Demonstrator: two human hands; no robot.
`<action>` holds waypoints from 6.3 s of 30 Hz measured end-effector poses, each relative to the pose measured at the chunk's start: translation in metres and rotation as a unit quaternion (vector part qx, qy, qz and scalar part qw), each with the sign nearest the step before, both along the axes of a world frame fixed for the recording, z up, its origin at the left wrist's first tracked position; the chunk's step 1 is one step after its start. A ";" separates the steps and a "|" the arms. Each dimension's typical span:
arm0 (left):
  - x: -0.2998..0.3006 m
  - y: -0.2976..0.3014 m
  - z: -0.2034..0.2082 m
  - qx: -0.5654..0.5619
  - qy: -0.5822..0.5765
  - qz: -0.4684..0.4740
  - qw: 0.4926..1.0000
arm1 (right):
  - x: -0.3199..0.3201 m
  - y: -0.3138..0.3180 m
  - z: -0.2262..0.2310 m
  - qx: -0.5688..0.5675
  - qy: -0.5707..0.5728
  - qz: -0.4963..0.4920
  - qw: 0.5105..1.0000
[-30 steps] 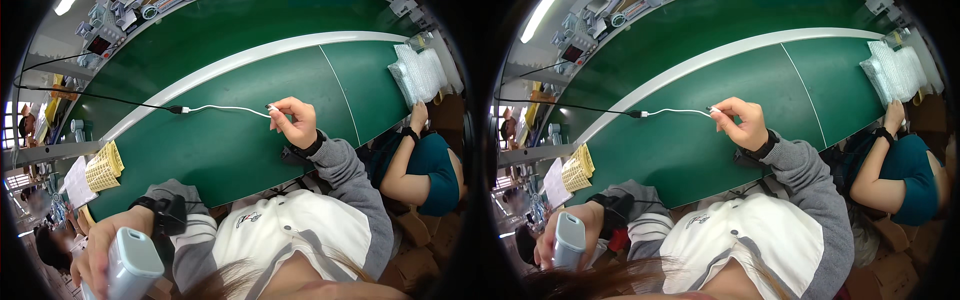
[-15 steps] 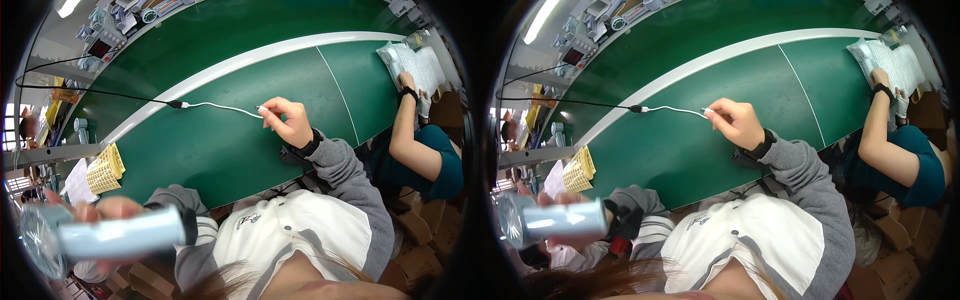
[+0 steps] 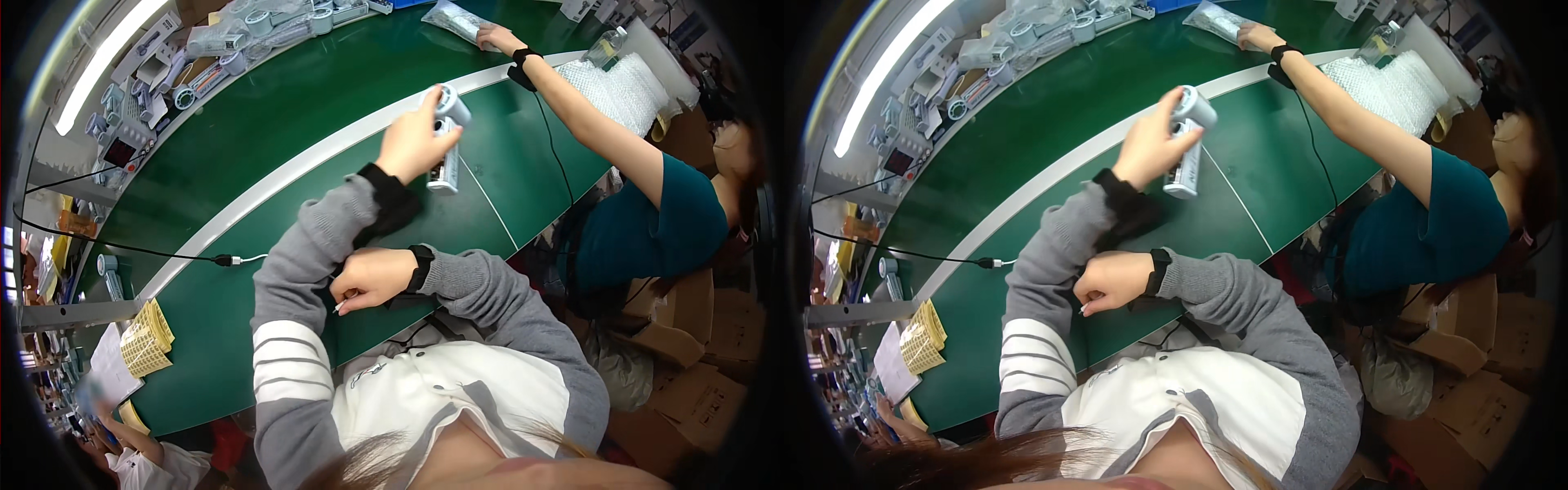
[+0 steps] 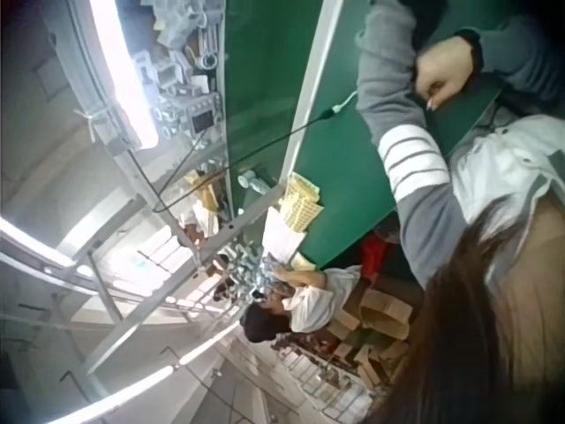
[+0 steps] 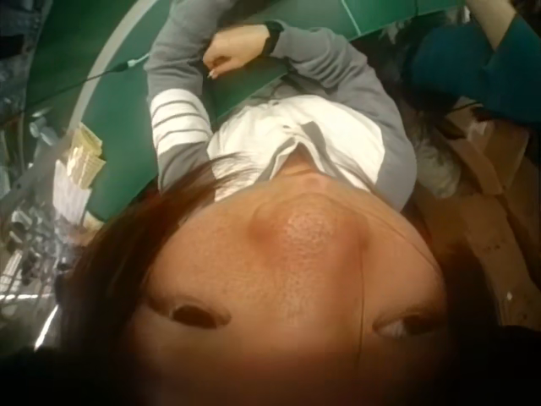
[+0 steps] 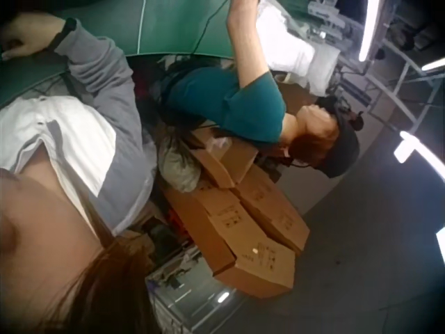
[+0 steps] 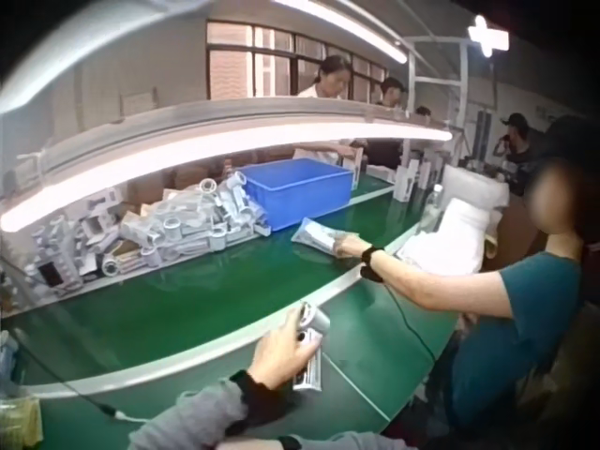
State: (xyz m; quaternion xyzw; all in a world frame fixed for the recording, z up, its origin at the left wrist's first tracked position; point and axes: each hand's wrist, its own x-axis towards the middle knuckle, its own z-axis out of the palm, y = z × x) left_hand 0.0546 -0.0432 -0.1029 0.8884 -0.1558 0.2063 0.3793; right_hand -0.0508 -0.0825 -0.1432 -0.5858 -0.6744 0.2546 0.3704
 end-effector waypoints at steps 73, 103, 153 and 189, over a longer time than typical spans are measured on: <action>-0.216 0.476 -0.095 -0.080 0.008 0.786 0.613 | -0.001 0.010 -0.005 0.171 0.186 -0.376 0.892; -0.151 0.159 0.018 -0.528 0.079 -0.009 0.845 | -0.004 0.003 0.012 0.161 0.206 -0.349 0.900; -0.151 0.126 -0.011 -0.687 0.123 0.037 0.715 | -0.006 0.011 0.007 0.103 0.195 -0.331 0.918; -0.317 0.197 0.087 -0.340 -0.157 0.140 0.917 | -0.016 0.001 0.002 0.086 0.209 -0.336 0.914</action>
